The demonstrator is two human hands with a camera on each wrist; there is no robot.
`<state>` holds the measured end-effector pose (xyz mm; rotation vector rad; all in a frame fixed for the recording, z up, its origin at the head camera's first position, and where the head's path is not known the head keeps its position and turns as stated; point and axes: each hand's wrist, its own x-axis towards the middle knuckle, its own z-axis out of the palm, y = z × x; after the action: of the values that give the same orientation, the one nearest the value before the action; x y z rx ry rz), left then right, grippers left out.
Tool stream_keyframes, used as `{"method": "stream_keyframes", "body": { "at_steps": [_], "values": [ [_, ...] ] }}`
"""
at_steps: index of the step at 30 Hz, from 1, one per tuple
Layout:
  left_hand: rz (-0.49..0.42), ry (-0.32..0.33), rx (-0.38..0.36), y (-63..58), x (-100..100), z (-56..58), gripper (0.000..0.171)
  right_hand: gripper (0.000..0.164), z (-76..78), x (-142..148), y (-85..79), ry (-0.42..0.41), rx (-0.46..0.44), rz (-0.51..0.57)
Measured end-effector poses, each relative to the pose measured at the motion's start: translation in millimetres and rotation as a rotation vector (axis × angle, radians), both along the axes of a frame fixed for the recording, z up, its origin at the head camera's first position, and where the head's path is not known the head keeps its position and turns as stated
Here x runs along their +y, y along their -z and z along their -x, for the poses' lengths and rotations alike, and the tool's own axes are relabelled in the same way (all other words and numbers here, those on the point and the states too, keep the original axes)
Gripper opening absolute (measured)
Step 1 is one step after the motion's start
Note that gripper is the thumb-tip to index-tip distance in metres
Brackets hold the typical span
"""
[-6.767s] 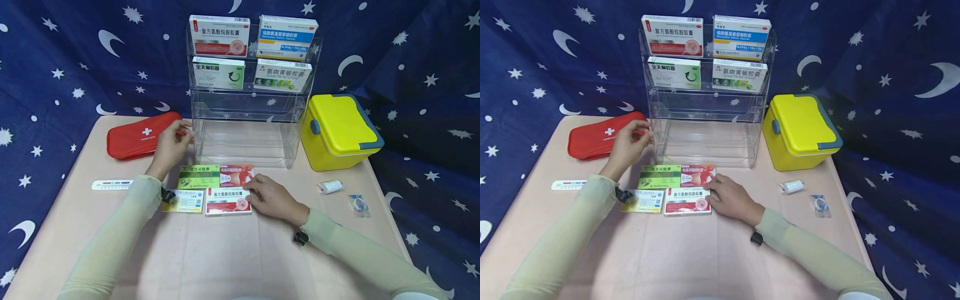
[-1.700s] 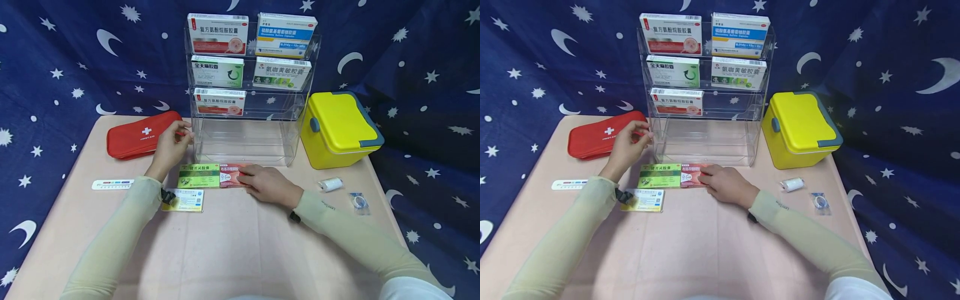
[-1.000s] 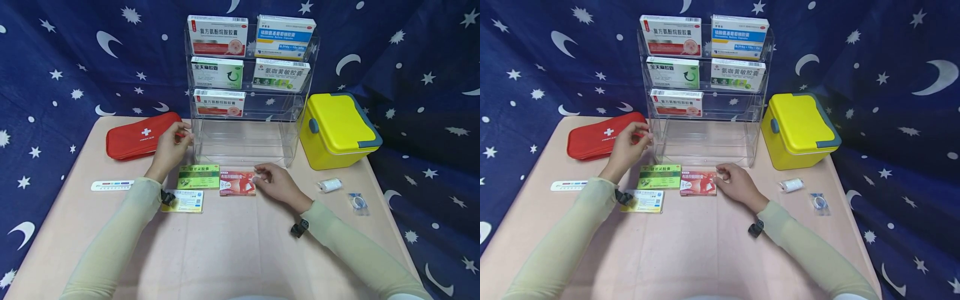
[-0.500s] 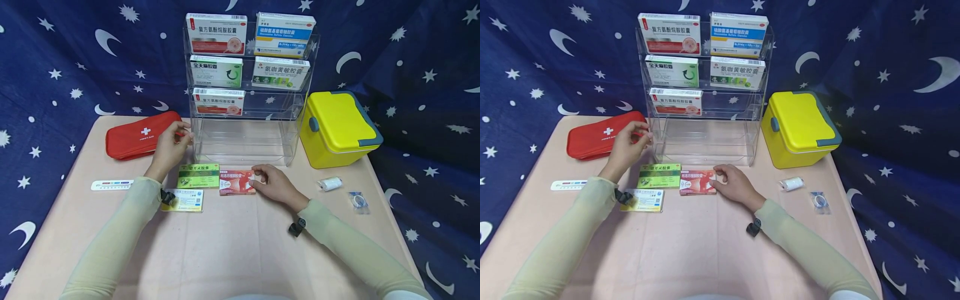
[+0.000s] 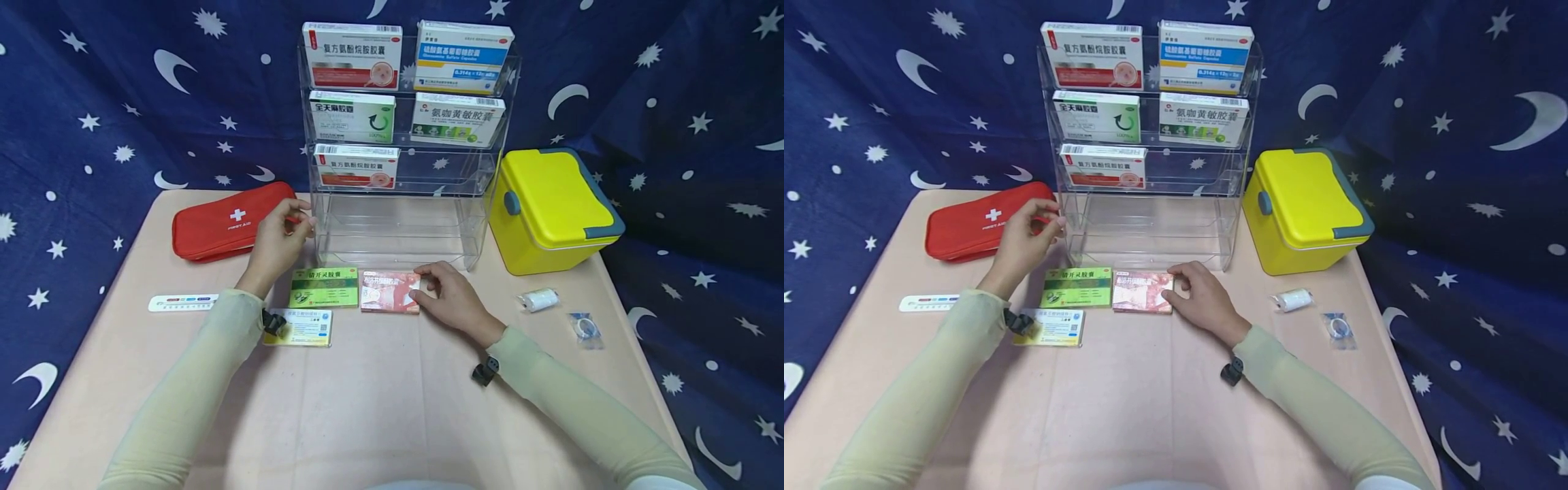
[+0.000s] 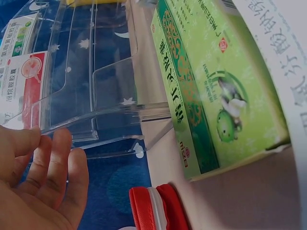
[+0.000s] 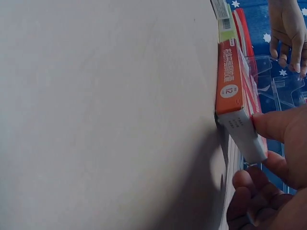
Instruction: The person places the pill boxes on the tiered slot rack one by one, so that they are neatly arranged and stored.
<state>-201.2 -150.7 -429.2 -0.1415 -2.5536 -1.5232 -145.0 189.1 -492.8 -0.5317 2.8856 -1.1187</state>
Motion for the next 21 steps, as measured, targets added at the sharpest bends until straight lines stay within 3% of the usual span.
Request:
{"method": "stream_keyframes", "body": {
  "at_steps": [6, 14, 21],
  "values": [
    [-0.002, -0.002, -0.008, -0.7, 1, -0.6, 0.029, 0.042, -0.2, 3, -2.1, 0.024, 0.050, -0.004],
    [-0.016, 0.011, -0.002, -1.7, 2, -0.9, 0.028, 0.042, -11.7, 5, -2.0, -0.080, 0.170, 0.052],
    [-0.026, 0.015, -0.002, -1.1, 1, -2.0, 0.029, 0.040, -20.3, 6, -0.2, -0.112, 0.182, 0.083]
  ]
}}
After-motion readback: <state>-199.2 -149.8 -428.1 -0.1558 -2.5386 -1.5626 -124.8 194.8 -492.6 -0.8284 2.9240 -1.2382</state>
